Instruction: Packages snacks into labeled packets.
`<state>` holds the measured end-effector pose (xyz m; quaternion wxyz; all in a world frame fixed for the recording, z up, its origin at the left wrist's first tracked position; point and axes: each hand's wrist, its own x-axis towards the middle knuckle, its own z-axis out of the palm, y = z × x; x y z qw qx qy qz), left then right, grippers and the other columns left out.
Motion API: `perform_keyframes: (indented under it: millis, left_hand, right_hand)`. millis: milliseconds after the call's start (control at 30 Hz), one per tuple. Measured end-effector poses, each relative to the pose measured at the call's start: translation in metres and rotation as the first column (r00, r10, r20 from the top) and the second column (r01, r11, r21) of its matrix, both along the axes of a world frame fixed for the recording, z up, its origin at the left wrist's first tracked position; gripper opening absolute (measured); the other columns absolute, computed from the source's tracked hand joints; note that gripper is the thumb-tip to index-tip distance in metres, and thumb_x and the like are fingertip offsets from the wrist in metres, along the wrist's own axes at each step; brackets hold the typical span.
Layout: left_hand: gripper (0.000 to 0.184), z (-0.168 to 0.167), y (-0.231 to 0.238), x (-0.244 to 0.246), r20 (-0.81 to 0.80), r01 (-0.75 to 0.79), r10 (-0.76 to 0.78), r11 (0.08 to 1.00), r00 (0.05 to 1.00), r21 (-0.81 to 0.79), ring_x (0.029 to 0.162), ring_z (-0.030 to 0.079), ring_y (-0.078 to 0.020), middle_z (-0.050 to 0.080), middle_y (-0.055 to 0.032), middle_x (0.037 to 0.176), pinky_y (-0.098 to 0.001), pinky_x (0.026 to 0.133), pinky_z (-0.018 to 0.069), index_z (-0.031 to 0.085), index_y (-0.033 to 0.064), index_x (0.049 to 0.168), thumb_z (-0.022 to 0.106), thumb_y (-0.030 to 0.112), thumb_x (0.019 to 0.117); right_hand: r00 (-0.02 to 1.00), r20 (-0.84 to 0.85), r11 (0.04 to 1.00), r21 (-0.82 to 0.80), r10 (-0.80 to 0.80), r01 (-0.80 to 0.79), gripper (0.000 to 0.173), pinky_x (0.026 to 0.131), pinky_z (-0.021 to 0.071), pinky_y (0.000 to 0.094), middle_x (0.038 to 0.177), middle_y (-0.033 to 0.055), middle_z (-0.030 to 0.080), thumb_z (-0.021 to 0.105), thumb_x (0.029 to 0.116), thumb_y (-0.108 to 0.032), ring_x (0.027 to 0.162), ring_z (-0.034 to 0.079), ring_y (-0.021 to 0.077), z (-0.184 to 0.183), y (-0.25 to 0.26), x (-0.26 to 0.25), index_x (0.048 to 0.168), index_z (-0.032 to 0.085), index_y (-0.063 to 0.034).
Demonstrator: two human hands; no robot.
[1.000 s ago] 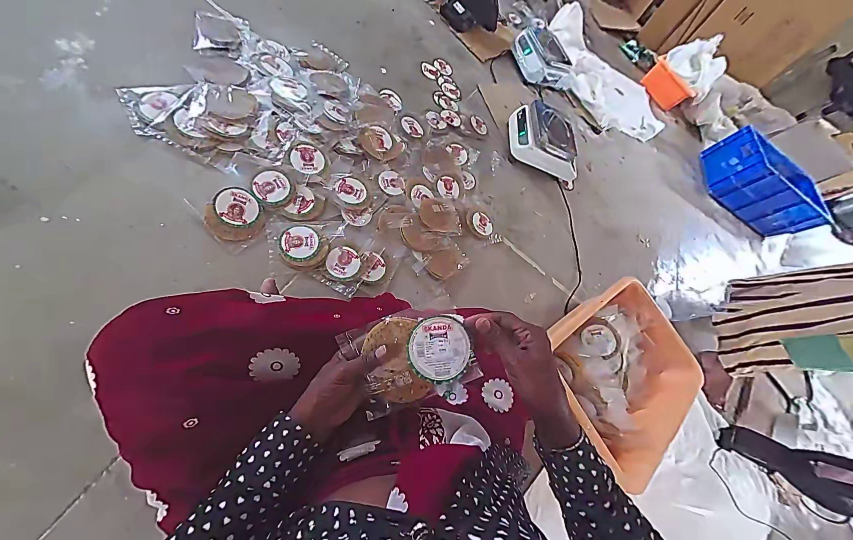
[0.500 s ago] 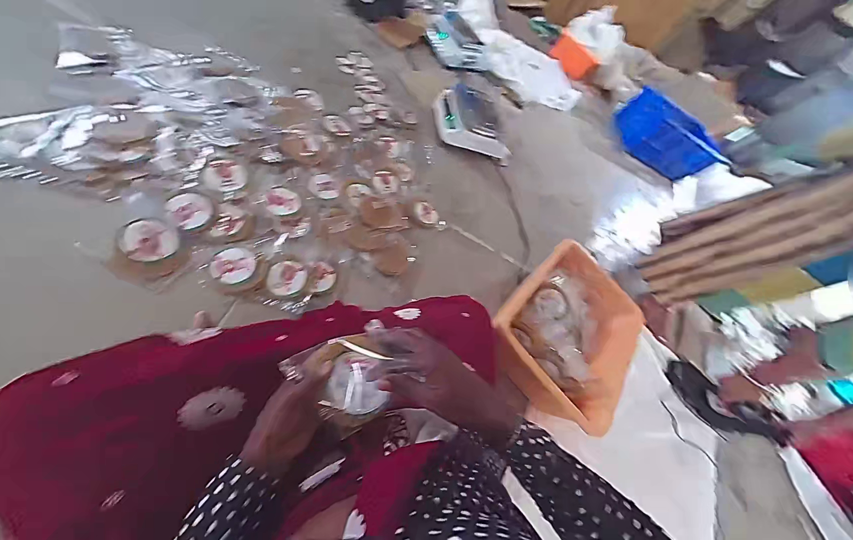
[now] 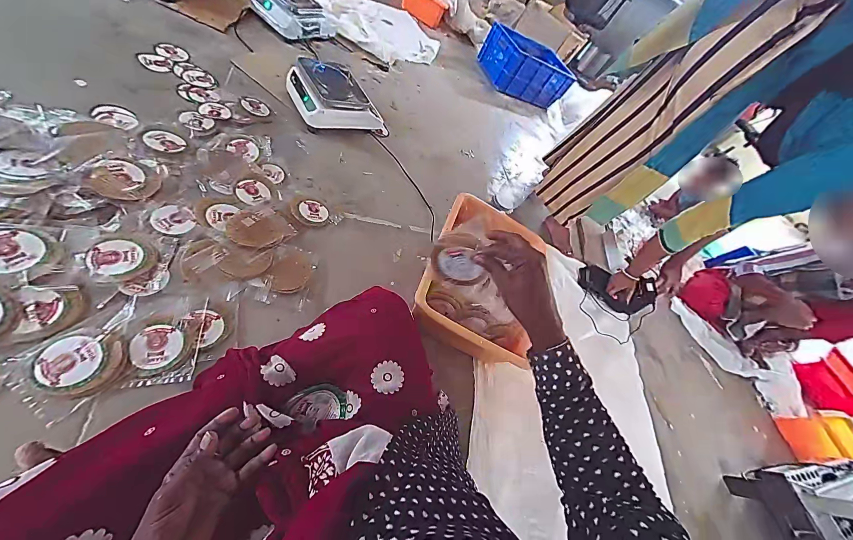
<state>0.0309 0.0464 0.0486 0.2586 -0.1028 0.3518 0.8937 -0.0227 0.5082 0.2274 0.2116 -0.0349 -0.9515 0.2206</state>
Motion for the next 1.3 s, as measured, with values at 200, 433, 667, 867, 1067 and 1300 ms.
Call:
perform_keyframes:
  millis: [200,433,667,867,1067,1300]
  left_hand:
    - [0.038,0.004,0.001,-0.003,0.022,0.019,-0.018,0.999,1.0,-0.049,0.101,0.074,-0.0244,0.075,-0.0069,0.113,-0.0455,0.091,0.0605,0.068,0.0176,0.123,0.035,0.032,0.1097]
    - [0.043,0.007,0.004,-0.004,0.073,0.005,0.005,0.992,0.997,-0.128,0.1,0.074,-0.023,0.075,-0.0046,0.111,-0.044,0.09,0.0606,0.066,0.0183,0.122,0.026,0.032,0.111]
    - [0.041,0.02,0.009,-0.004,0.138,-0.065,0.091,0.981,0.986,-0.184,0.095,0.073,-0.025,0.073,-0.0101,0.108,-0.0443,0.084,0.0618,0.06,0.0074,0.126,0.028,0.028,0.111]
    - [0.036,0.03,-0.028,-0.027,0.049,-0.195,0.202,0.972,0.978,-0.128,0.096,0.072,-0.0292,0.07,-0.0169,0.111,-0.0466,0.085,0.0616,0.057,0.0013,0.129,0.034,0.022,0.1103]
    - [0.034,0.019,-0.052,-0.049,0.086,-0.436,0.449,0.89,0.889,-0.135,0.089,0.074,-0.0308,0.071,-0.0178,0.102,-0.0476,0.081,0.0626,0.055,-0.0014,0.125,0.032,0.019,0.1115]
    - [0.028,0.011,-0.044,-0.06,0.188,-0.416,0.457,0.883,0.87,-0.219,0.085,0.073,-0.03,0.07,-0.0195,0.104,-0.0443,0.075,0.0629,0.045,-0.0028,0.131,0.04,0.014,0.1097]
  right_hand:
    - [0.921,0.091,0.922,0.124,-0.38,0.368,0.018,0.1,0.0515,0.0504,0.113,0.024,0.071,0.063,0.0992,-0.008,0.11,0.068,0.0351,-0.007,0.087,0.008,0.105,0.075,0.0053]
    - [0.948,-0.14,0.948,0.108,-0.284,0.3,0.026,0.103,0.0484,0.0532,0.121,0.025,0.068,0.059,0.1031,-0.017,0.116,0.065,0.0368,-0.032,0.157,-0.009,0.111,0.073,0.0037]
    - [0.667,0.615,0.903,0.215,-0.421,0.372,0.035,0.122,0.0284,0.0511,0.155,0.0216,0.046,0.05,0.108,-0.011,0.147,0.04,0.0348,0.001,0.086,-0.056,0.139,0.058,0.0023]
    - [0.99,0.087,0.993,0.021,-0.114,0.113,0.036,0.111,0.033,0.0691,0.133,0.034,0.058,0.062,0.1018,-0.021,0.13,0.051,0.0521,-0.08,0.069,-0.112,0.127,0.064,0.0044]
    - [0.873,0.304,0.92,-0.215,0.383,-0.328,0.024,0.095,0.0559,0.0531,0.111,0.019,0.073,0.064,0.101,-0.017,0.102,0.071,0.0314,-0.124,-0.174,-0.171,0.117,0.071,0.0005]
    - [0.704,0.587,0.913,-0.322,0.4,-0.25,0.062,0.101,0.0496,0.0587,0.125,0.0302,0.063,0.078,0.0909,-0.025,0.116,0.062,0.0445,-0.228,-0.357,-0.197,0.139,0.053,0.0062]
